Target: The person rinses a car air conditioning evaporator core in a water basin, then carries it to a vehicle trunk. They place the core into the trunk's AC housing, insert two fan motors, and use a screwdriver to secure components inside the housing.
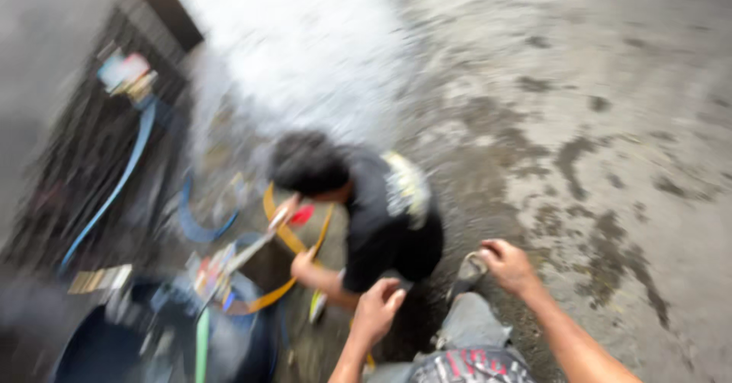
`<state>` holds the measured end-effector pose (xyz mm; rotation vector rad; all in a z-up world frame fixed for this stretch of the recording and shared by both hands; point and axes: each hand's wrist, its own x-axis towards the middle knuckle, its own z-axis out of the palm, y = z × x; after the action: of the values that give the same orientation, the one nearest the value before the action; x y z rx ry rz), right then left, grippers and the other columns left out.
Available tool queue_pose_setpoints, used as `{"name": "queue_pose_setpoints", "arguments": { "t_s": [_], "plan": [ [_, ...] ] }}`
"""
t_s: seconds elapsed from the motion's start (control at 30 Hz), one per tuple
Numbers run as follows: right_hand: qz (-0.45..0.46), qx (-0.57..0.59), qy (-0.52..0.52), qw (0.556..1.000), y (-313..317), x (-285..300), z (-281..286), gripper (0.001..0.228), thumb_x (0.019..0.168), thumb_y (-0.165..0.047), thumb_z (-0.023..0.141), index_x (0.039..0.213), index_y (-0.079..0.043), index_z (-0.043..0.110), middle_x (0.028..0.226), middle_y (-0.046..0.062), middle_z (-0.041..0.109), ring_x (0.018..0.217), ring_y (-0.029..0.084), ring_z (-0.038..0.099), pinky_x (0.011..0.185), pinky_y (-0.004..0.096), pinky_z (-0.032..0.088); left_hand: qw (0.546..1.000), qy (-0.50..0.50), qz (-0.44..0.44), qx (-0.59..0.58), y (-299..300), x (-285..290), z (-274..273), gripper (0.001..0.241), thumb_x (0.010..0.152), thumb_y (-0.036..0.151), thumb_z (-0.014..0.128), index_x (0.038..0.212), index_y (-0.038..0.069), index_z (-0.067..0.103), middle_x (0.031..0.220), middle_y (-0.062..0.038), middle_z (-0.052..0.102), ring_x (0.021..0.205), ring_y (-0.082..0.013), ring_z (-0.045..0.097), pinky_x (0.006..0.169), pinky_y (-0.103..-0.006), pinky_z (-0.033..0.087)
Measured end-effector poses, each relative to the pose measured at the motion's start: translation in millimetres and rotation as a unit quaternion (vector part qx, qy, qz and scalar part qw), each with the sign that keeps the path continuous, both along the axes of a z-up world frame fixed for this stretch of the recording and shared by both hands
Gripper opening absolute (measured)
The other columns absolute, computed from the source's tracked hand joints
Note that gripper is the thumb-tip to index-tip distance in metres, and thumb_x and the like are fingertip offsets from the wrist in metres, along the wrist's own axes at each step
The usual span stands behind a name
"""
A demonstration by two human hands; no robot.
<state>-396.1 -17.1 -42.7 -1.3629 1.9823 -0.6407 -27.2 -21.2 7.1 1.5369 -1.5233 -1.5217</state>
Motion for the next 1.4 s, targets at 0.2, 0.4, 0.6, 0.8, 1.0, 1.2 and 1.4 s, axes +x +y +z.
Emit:
{"name": "queue_pose_setpoints", "arguments": {
  "t_s": [0.2, 0.4, 0.6, 0.8, 1.0, 1.2, 1.4],
  "plan": [
    [-0.058, -0.027, -0.076, 0.995, -80.5, -80.4, -6.0, 0.035, 0.091, -0.027, 0.069, 0.118, -0.006, 0.071, 0.113, 0.012, 0.078, 0.106, 0.022, 0.075, 0.092, 0.036, 0.058, 0.997, 0.066, -0.043, 0.02, -125.3, -167.0, 10.0, 0.038, 0.089, 0.024, 0.074, 0.122, 0.005, 0.071, 0.109, -0.01, 0.08, 0.1, -0.0172, 0.075, 0.089, -0.031, 0.057],
    [-0.118, -0.016, -0.11, 0.987, -125.4, -205.7, 34.8, 0.036, 0.092, -0.029, 0.068, 0.119, -0.006, 0.071, 0.112, 0.01, 0.078, 0.105, 0.02, 0.075, 0.091, 0.035, 0.059, 0.992, 0.066, -0.11, -0.018, -238.7, -310.7, -4.7, 0.038, 0.091, 0.024, 0.073, 0.123, 0.002, 0.07, 0.107, -0.009, 0.08, 0.098, -0.0149, 0.074, 0.088, -0.0291, 0.058],
    [-0.263, -0.022, -0.113, 0.958, -108.9, -319.5, 27.4, 0.037, 0.093, -0.03, 0.067, 0.12, -0.005, 0.073, 0.111, 0.01, 0.081, 0.103, 0.021, 0.077, 0.09, 0.034, 0.059, 0.988, 0.065, -0.14, -0.029, -323.7, -386.0, -31.3, 0.038, 0.091, 0.026, 0.074, 0.12, 0.001, 0.072, 0.099, -0.009, 0.081, 0.09, -0.0147, 0.073, 0.083, -0.0294, 0.058],
    [-0.418, 0.101, -0.135, 0.893, -89.7, -374.3, -11.3, 0.038, 0.094, -0.031, 0.069, 0.122, -0.005, 0.073, 0.11, 0.01, 0.079, 0.101, 0.021, 0.074, 0.089, 0.035, 0.058, 0.995, 0.028, -0.091, -0.002, -413.0, -408.7, -56.2, 0.039, 0.09, 0.024, 0.074, 0.123, 0.003, 0.072, 0.099, -0.011, 0.081, 0.088, -0.0162, 0.073, 0.081, -0.0303, 0.057],
    [-0.385, 0.026, -0.04, 0.922, -188.8, -400.3, -20.9, 0.034, 0.091, -0.028, 0.071, 0.114, -0.005, 0.077, 0.094, 0.01, 0.081, 0.085, 0.02, 0.075, 0.078, 0.034, 0.058, 0.997, 0.076, 0.006, 0.003, -511.3, -420.7, -74.7, 0.039, 0.091, 0.022, 0.073, 0.124, 0.001, 0.07, 0.107, -0.01, 0.079, 0.094, -0.0174, 0.073, 0.084, -0.0312, 0.057],
    [-0.318, -0.063, -0.024, 0.946, -420.1, -436.9, 24.7, 0.031, 0.092, -0.026, 0.071, 0.113, -0.003, 0.076, 0.09, 0.01, 0.08, 0.079, 0.017, 0.072, 0.073, 0.031, 0.057, 0.999, 0.024, 0.026, -0.029, -636.3, -414.6, -31.7, 0.04, 0.088, 0.027, 0.075, 0.121, 0.004, 0.073, 0.106, -0.011, 0.081, 0.094, -0.0188, 0.076, 0.084, -0.0325, 0.059],
    [-0.178, -0.201, -0.103, 0.958, -635.2, -405.7, 96.2, 0.024, 0.097, -0.015, 0.066, 0.114, 0.0, 0.074, 0.103, 0.007, 0.08, 0.089, 0.013, 0.072, 0.078, 0.027, 0.056, 0.988, -0.038, 0.106, -0.102, -748.1, -371.0, 43.1, 0.041, 0.088, 0.035, 0.074, 0.119, 0.007, 0.074, 0.107, -0.01, 0.08, 0.092, -0.0201, 0.077, 0.081, -0.0346, 0.059]
  ]
}}
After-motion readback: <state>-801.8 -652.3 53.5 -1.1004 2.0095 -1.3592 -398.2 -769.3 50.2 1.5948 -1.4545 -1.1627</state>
